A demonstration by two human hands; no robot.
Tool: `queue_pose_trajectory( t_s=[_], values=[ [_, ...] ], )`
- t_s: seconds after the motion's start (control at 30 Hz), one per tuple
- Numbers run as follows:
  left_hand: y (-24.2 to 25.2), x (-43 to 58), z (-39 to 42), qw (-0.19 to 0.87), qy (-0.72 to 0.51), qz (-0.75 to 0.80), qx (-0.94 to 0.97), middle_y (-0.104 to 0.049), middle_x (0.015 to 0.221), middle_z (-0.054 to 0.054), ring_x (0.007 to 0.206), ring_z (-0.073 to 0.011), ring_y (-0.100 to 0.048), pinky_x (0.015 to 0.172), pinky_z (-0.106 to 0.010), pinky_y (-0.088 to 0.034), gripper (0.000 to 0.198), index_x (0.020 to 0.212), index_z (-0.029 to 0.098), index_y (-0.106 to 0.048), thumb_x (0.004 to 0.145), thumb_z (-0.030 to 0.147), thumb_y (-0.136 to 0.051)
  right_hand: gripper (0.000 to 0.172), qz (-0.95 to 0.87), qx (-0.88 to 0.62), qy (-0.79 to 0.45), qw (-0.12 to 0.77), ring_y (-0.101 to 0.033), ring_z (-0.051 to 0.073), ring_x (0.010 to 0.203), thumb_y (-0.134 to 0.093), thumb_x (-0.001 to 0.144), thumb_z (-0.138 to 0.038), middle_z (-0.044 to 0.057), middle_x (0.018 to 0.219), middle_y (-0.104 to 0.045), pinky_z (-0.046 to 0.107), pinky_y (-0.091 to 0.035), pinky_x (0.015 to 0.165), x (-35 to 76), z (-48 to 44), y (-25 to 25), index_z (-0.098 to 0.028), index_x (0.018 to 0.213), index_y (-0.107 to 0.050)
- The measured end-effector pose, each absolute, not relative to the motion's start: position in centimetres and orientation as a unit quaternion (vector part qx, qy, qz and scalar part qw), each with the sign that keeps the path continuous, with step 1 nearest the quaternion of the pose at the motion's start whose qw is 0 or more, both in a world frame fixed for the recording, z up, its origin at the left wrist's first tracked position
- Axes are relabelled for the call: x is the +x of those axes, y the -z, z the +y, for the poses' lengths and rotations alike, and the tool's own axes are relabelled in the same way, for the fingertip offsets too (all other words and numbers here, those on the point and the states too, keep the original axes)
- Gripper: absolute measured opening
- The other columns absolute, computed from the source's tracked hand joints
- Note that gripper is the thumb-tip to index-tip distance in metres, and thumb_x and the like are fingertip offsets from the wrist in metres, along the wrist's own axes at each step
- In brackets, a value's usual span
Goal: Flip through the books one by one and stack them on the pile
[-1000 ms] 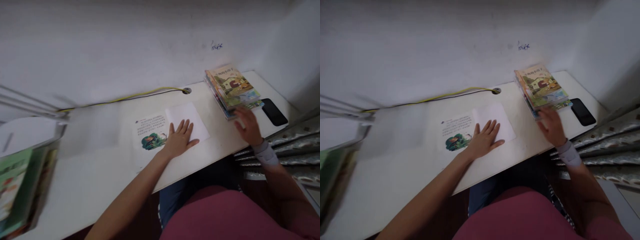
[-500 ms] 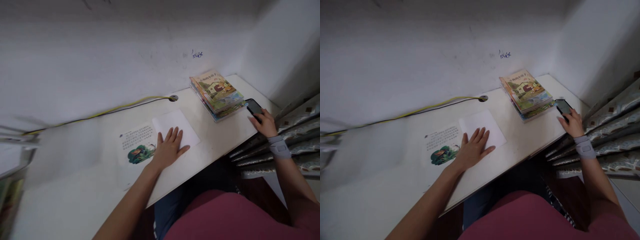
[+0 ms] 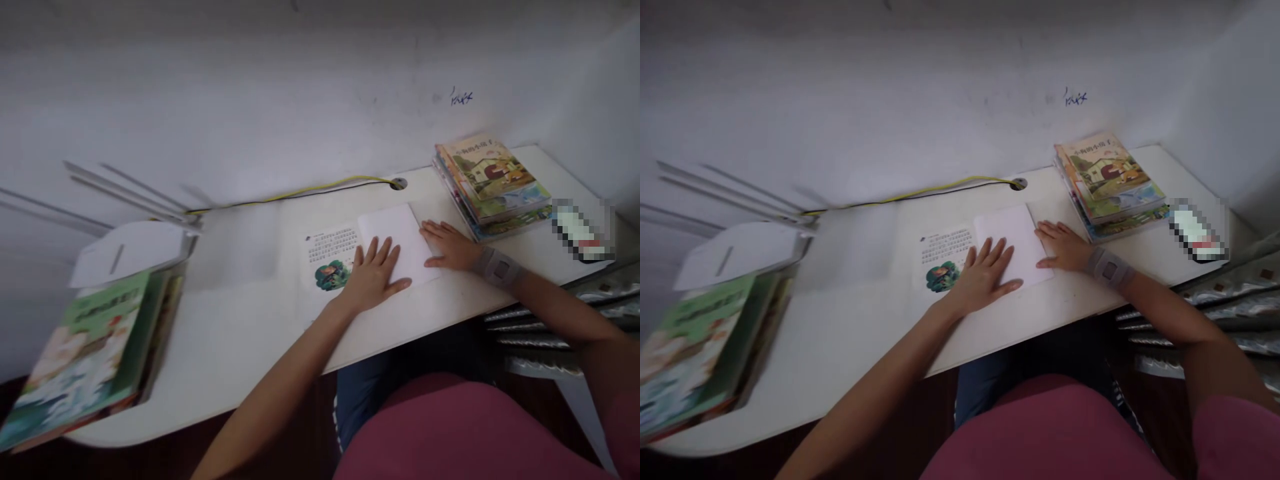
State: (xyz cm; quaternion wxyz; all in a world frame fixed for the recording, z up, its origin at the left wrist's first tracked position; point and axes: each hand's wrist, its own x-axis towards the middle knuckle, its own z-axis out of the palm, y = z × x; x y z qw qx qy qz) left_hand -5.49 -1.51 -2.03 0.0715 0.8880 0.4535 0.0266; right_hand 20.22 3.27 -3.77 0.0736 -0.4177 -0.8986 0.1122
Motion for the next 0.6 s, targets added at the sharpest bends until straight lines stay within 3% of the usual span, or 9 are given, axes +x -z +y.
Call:
queue_pose_trajectory(
  t_s=[0.6],
  values=[
    [2.45,-5.36,-1.06,0.071,-0.015,0.422,0.904,-0.026,0.155,-0.019,0.145,-0.0376,-0.014,0.114,-0.06,-0.015,0.084,0.147,0.011,-0.032,0.088,0.071,-0.035,0.097,-0.901,-0.415,-0.107,0.074,-0.023,0.034,0.144,-0.045,0.081,-0.074,0.025,0.153,-0.028,0.053,-0.023,0.115,20.43,3.11,3.96,-0.002,0.145,-0.033]
  ],
)
